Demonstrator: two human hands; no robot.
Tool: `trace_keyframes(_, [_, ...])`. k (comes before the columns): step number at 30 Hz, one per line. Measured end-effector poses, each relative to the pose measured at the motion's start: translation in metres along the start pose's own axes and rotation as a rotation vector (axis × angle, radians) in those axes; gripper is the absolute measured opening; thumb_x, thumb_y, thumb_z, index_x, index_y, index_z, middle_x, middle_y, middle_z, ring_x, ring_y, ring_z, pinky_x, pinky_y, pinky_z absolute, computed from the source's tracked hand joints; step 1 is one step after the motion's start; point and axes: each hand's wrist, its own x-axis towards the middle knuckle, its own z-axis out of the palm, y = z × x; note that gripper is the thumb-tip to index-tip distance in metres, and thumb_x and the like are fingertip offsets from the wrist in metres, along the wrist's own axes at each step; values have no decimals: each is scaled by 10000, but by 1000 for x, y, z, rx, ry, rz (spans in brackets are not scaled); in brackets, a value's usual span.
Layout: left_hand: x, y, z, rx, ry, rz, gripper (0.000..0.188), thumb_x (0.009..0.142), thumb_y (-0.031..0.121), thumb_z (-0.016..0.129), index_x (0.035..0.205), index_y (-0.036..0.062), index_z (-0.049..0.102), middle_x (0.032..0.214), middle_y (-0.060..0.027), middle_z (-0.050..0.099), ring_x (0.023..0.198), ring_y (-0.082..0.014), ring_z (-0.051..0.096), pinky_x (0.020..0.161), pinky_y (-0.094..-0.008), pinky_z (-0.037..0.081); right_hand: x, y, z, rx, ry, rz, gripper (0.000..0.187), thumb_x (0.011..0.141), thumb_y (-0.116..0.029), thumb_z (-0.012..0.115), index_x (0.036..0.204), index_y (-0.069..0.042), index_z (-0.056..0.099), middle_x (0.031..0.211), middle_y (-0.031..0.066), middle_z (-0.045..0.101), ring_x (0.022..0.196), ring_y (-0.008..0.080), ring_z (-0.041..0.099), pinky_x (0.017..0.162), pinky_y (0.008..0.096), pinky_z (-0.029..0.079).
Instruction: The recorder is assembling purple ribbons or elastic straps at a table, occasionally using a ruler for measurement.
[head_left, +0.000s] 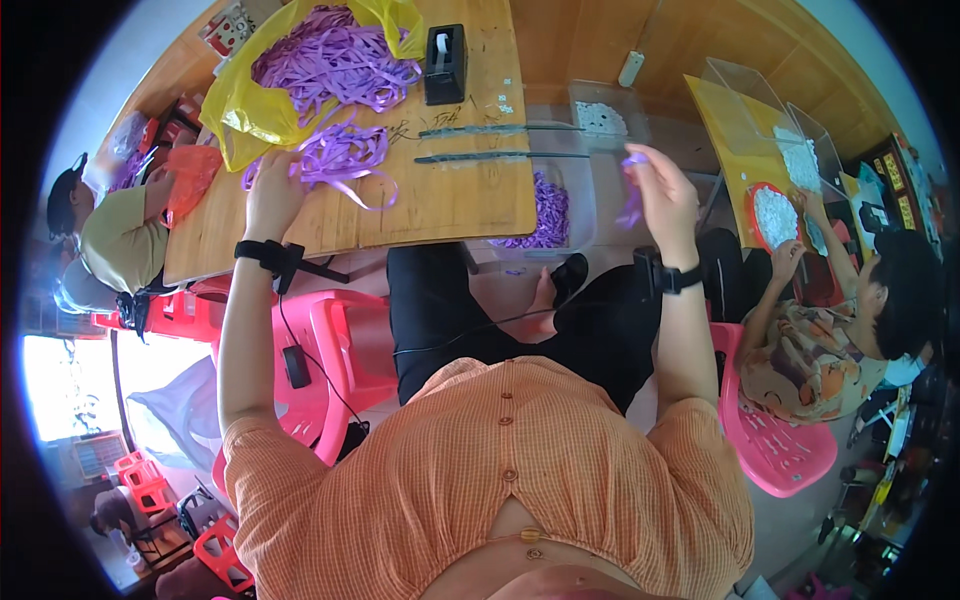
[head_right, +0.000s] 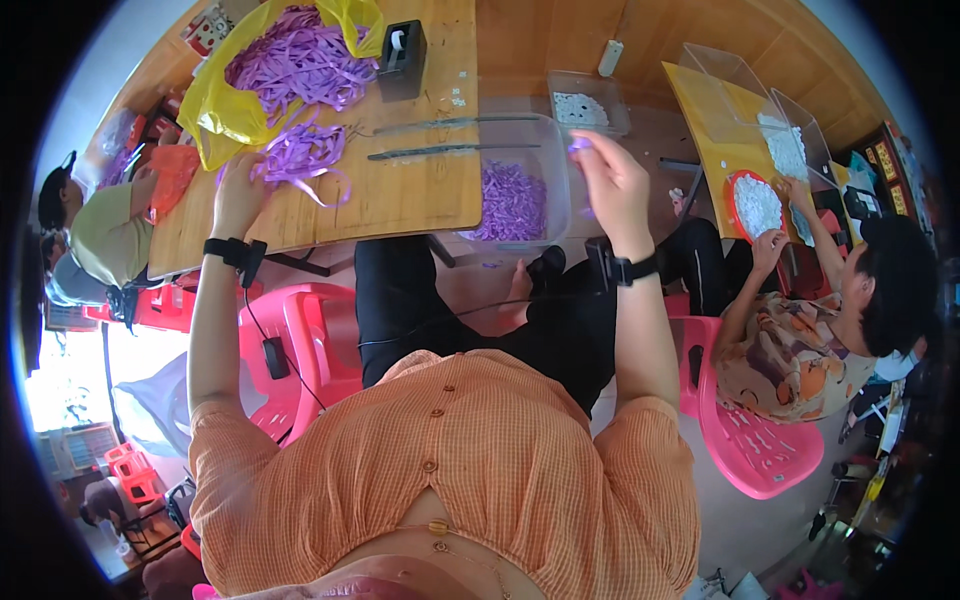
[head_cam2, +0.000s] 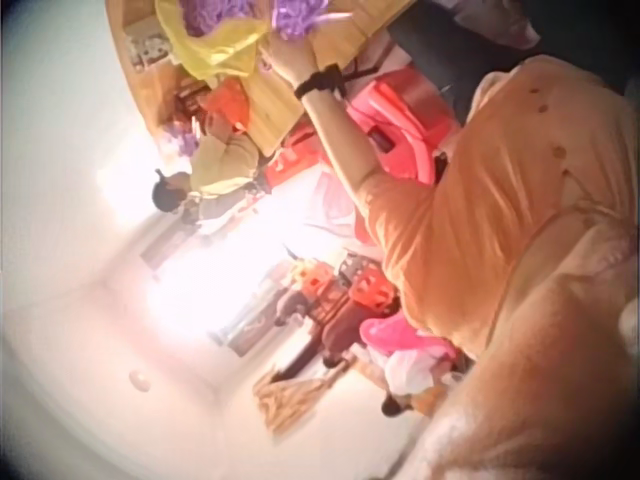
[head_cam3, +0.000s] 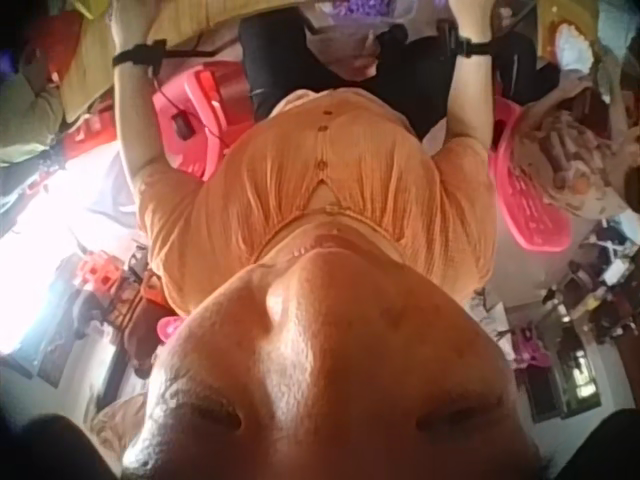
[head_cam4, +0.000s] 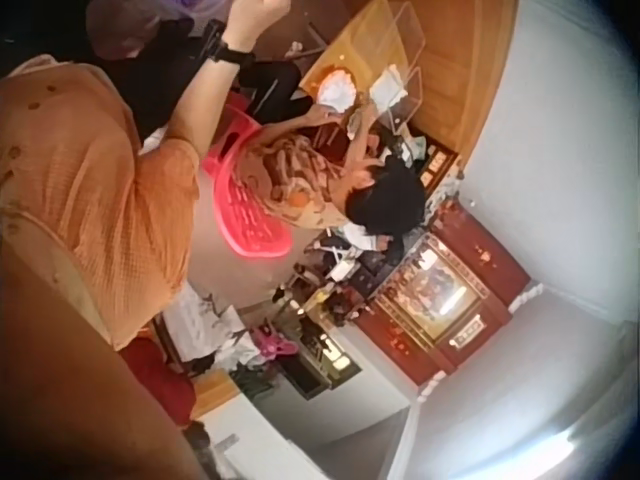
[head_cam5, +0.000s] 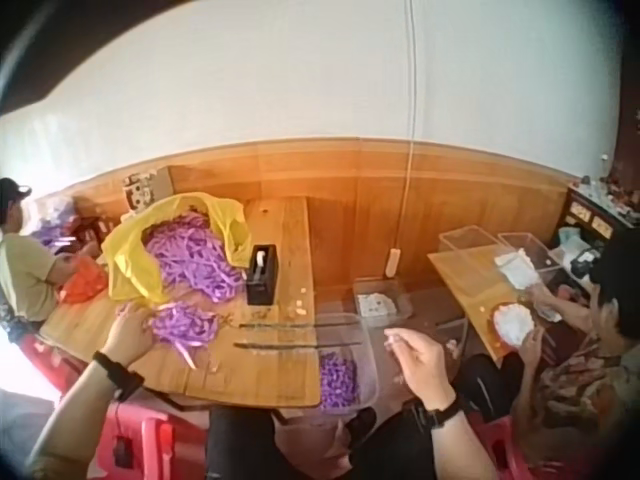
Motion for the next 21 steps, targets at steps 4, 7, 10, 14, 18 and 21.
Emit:
trace_keyframes(4, [3,43,3,-49,173,86,262,876,106,591,1129,61,645,1185,-134,614,1095,-331,600,912,-422,493,33,23,13,-426,-198,-291,213,928,-59,610,1119,-75,702,1011,91,705,911,216,672,806,294,526])
trace_keyframes(7, [12,94,0,-266,129,143,251,876,101,585,1114,59,651,1157,-136,629,1092,-332,599,921,-417,491,62,47,23,-480,-209,-432,212,886,-78,623,1074,-117,712,976,92,695,902,288,661,761,347,525])
trace_keyframes(10, [18,135,15,-371,131,196,217,864,90,580,1058,60,670,1113,-138,648,1071,-336,601,924,-424,483,88,55,29,-457,-265,-353,196,901,-79,622,1072,-108,714,955,78,693,906,264,652,782,335,516])
trace_keyframes(14, [32,189,32,-503,24,327,197,860,101,569,1018,51,676,1092,-135,664,1050,-338,603,917,-438,475,101,82,40,-245,-330,-250,222,909,-64,623,1113,-87,707,978,79,698,937,229,649,823,295,501])
trace_keyframes(18, [43,227,47,-575,-75,404,210,875,112,548,1031,46,673,1069,-139,670,1039,-345,601,908,-444,477,100,106,50,-103,-399,-122,267,922,-34,591,1163,-81,696,1064,74,706,975,187,647,859,271,489])
trace_keyframes(21, [53,245,60,-578,-119,438,216,890,115,529,1035,54,678,1051,-137,675,1042,-350,600,919,-448,473,94,119,64,15,-410,-35,281,930,-31,577,1185,-73,687,1089,63,706,967,156,637,855,266,485])
